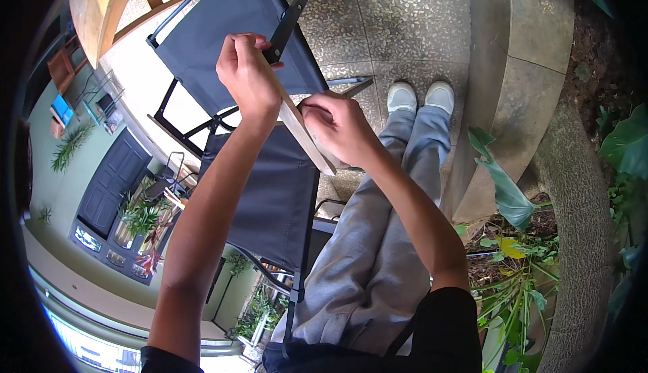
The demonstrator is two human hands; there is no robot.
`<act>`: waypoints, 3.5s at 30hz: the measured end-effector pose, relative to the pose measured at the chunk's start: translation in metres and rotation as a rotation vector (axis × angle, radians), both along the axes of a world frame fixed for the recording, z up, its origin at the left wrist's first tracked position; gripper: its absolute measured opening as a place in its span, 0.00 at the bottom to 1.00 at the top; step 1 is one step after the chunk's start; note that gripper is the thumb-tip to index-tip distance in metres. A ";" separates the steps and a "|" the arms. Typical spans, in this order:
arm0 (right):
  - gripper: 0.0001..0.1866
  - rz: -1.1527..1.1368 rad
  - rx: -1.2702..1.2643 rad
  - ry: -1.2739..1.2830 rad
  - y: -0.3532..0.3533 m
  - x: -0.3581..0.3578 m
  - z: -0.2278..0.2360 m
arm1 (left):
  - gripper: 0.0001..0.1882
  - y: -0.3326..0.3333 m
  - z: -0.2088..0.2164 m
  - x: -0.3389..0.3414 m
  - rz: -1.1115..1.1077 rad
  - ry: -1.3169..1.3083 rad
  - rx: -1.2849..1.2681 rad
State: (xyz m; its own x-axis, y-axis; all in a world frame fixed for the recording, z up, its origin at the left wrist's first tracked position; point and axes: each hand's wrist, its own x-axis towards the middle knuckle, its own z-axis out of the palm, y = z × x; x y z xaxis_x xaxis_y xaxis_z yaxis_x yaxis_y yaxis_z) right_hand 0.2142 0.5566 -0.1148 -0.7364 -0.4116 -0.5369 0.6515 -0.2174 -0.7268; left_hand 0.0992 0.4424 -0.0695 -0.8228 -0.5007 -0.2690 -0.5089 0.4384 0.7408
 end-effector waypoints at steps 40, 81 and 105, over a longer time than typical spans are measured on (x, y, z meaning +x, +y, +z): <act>0.15 -0.408 0.252 -0.257 -0.031 0.073 -0.047 | 0.15 -0.001 -0.004 0.001 -0.017 -0.011 -0.058; 0.12 -0.571 -0.038 -0.214 -0.036 0.073 -0.032 | 0.19 0.000 0.000 0.000 -0.017 -0.053 -0.097; 0.14 -0.295 0.529 -0.096 -0.027 0.081 -0.094 | 0.19 0.002 0.001 -0.001 -0.030 -0.045 -0.099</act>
State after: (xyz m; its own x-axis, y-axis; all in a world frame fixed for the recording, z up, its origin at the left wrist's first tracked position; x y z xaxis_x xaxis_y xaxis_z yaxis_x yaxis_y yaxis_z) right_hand 0.2957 0.5291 -0.2087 -0.7172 0.1425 -0.6822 0.6865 -0.0245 -0.7268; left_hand 0.0980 0.4440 -0.0689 -0.8261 -0.5016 -0.2567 -0.5262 0.5238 0.6699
